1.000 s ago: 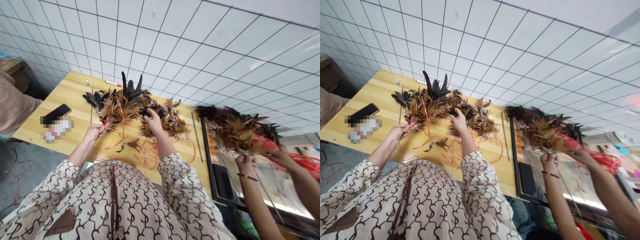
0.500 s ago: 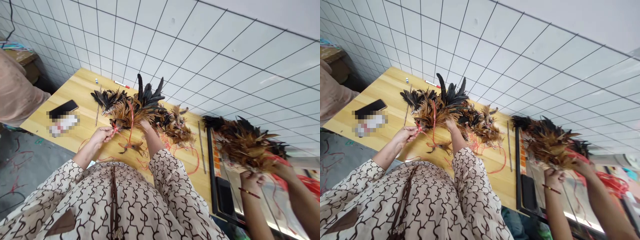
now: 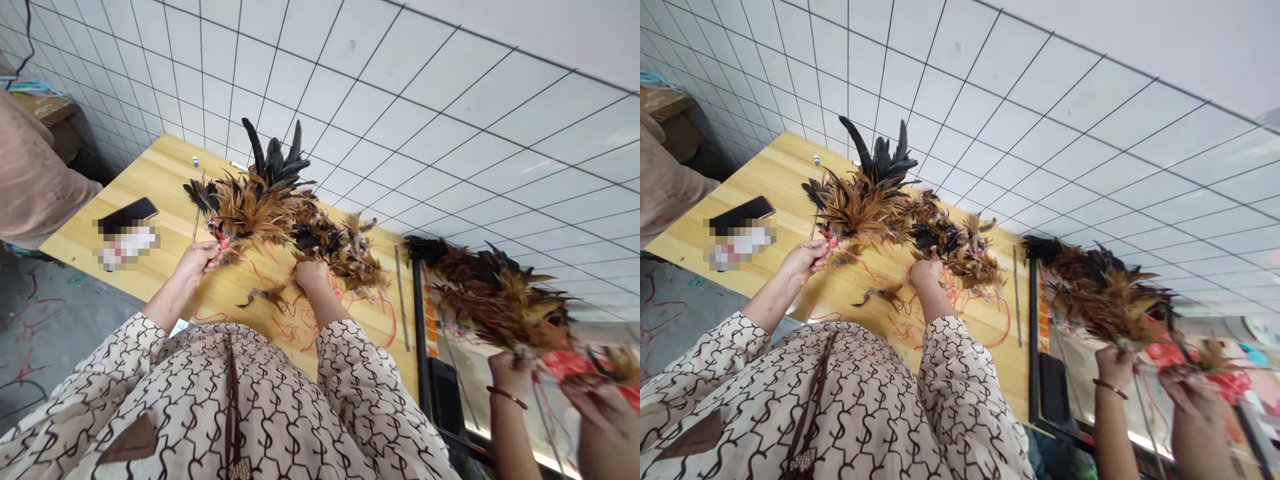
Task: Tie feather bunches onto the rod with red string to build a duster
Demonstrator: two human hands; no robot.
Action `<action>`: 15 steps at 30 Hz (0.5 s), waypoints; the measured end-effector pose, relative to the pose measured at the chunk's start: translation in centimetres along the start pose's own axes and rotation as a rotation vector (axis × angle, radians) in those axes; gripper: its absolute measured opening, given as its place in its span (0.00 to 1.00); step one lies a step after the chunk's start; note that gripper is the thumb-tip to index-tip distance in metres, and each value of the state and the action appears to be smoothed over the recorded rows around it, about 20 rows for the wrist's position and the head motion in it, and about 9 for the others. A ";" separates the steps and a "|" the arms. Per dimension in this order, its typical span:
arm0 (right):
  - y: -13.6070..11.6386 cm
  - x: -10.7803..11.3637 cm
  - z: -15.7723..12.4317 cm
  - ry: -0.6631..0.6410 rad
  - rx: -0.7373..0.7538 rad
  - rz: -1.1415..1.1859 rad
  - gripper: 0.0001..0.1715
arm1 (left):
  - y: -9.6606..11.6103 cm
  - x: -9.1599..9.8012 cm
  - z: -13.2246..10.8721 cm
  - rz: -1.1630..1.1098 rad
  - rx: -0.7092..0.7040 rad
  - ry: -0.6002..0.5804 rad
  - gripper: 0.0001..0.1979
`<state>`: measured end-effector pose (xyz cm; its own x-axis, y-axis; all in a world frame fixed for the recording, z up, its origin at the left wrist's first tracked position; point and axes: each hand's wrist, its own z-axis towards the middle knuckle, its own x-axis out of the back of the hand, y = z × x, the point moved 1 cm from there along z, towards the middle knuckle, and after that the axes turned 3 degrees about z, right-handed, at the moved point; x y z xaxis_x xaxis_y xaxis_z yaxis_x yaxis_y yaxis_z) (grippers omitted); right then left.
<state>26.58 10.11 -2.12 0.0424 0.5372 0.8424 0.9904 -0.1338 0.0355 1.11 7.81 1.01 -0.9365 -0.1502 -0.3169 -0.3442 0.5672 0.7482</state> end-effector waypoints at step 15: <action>-11.0 -2.6 -3.6 -0.025 0.597 1.456 0.13 | -2.3 -1.4 0.3 0.080 -0.074 0.094 0.10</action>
<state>15.08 7.19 -2.74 0.9647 0.2592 -0.0459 0.0061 -0.1961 -0.9806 3.27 6.92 -0.45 -0.9622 -0.1835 -0.2012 -0.2687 0.5198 0.8109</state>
